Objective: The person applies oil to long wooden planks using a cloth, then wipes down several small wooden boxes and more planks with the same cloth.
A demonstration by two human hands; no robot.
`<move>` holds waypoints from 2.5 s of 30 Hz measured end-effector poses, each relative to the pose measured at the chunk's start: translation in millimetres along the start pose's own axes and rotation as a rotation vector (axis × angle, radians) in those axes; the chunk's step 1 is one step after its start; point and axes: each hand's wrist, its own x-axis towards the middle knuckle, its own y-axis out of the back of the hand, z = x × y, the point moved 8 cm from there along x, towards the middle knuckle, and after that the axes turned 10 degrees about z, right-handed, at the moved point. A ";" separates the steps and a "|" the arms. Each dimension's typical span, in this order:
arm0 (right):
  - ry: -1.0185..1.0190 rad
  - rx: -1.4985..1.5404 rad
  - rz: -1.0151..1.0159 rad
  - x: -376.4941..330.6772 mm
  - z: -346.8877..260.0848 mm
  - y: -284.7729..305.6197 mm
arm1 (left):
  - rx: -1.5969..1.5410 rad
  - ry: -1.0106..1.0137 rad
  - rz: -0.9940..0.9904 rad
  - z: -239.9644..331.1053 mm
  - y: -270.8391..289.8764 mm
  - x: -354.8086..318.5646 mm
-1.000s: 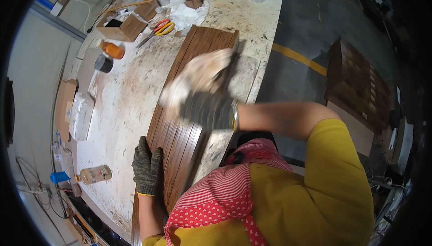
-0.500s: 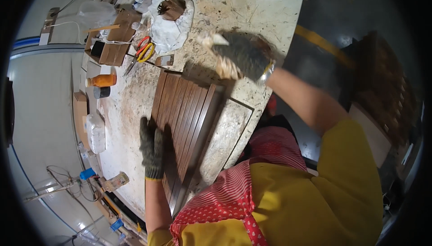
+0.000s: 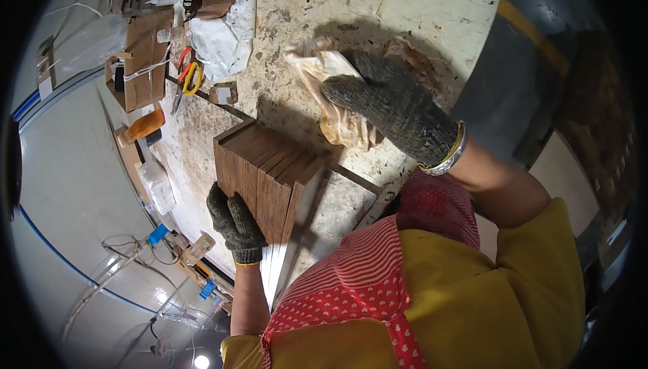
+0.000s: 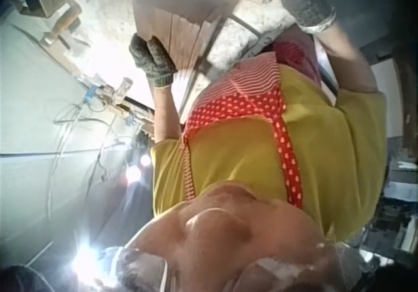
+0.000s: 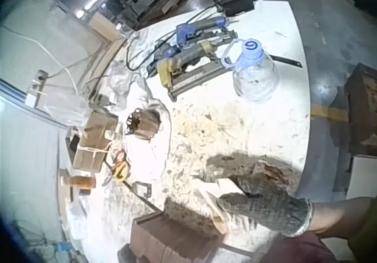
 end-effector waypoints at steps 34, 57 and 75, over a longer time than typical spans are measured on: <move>-0.204 -0.802 -0.439 16.7 -8.9 -82.9 | 0.260 -0.457 -0.275 58.1 -17.1 -46.3; -0.691 0.026 -0.537 -5.9 53.2 -88.0 | 0.250 -0.435 -0.241 70.3 -15.8 -53.3; 0.369 -0.872 -0.419 -4.8 0.3 -109.5 | 0.253 -0.514 -0.185 64.0 -11.8 -86.1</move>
